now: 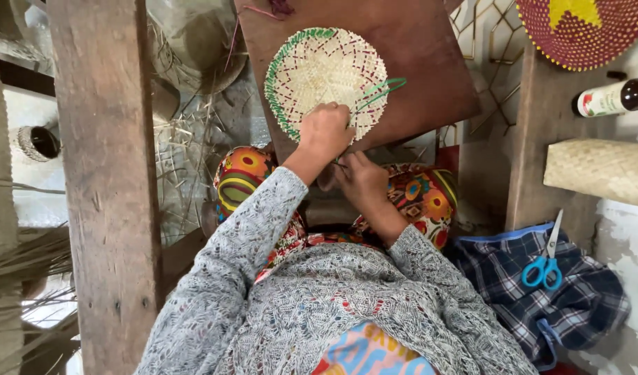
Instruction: A person is weaving a green decorative edge onto a circular woven fan base using their hands.
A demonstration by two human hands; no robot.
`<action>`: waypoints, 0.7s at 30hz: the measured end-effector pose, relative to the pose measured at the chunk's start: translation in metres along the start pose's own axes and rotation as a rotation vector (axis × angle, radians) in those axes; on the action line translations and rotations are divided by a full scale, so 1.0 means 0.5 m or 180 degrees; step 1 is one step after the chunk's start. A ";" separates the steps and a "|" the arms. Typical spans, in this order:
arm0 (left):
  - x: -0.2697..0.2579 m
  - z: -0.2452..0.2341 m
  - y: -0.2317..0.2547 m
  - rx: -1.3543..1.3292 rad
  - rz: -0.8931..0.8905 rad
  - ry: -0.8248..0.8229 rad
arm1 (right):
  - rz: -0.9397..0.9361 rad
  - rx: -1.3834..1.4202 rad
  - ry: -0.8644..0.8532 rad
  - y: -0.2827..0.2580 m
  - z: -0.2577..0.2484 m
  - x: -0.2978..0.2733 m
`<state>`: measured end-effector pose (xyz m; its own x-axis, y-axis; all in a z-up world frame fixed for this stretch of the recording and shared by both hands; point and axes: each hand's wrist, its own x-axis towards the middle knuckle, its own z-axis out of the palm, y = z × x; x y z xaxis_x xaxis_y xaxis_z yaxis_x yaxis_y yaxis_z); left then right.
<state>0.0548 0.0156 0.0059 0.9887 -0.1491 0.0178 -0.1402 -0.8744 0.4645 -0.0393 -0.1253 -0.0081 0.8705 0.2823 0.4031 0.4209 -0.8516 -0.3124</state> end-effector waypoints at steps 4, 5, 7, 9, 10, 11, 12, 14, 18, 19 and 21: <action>0.044 0.027 -0.038 -0.0443 -0.0788 -0.0934 | -0.0023 0.0048 0.0010 0.025 0.020 -0.018; 0.049 0.030 -0.053 -0.0668 -0.0806 -0.0911 | 0.0072 0.0074 -0.0010 0.031 0.029 -0.025; 0.045 0.017 -0.063 -0.0879 -0.0842 -0.0900 | 0.0177 0.0120 -0.0041 0.034 0.035 -0.028; 0.031 -0.016 -0.053 -0.1353 -0.0387 -0.0839 | 0.0110 0.0240 0.0008 0.029 0.027 -0.020; 0.029 -0.026 -0.053 -0.1344 -0.0400 -0.0840 | 0.0110 0.0255 0.0003 0.023 0.015 -0.014; 0.029 -0.036 -0.051 -0.1174 -0.0125 -0.0830 | 0.0016 0.0386 0.0042 0.019 0.002 -0.009; 0.028 -0.045 -0.049 -0.1002 0.0151 -0.0819 | -0.0077 0.0518 0.0081 0.014 -0.010 -0.003; 0.032 -0.054 -0.056 -0.0931 0.0498 -0.0780 | -0.0148 0.0427 0.0051 0.018 -0.011 -0.004; 0.055 -0.040 -0.066 -0.0726 0.0933 -0.0936 | -0.0242 0.0207 0.0063 0.024 -0.015 -0.005; 0.059 -0.053 -0.056 -0.0728 0.0933 -0.0938 | -0.0240 0.0206 0.0061 0.021 -0.019 -0.004; 0.068 -0.077 -0.035 -0.0433 0.0777 -0.1445 | -0.0198 0.0287 0.0005 0.016 -0.027 -0.001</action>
<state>0.0927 0.0436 0.0325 0.8012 -0.5519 -0.2312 -0.3251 -0.7259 0.6060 -0.0400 -0.1381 0.0007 0.8415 0.3327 0.4256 0.4955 -0.7893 -0.3627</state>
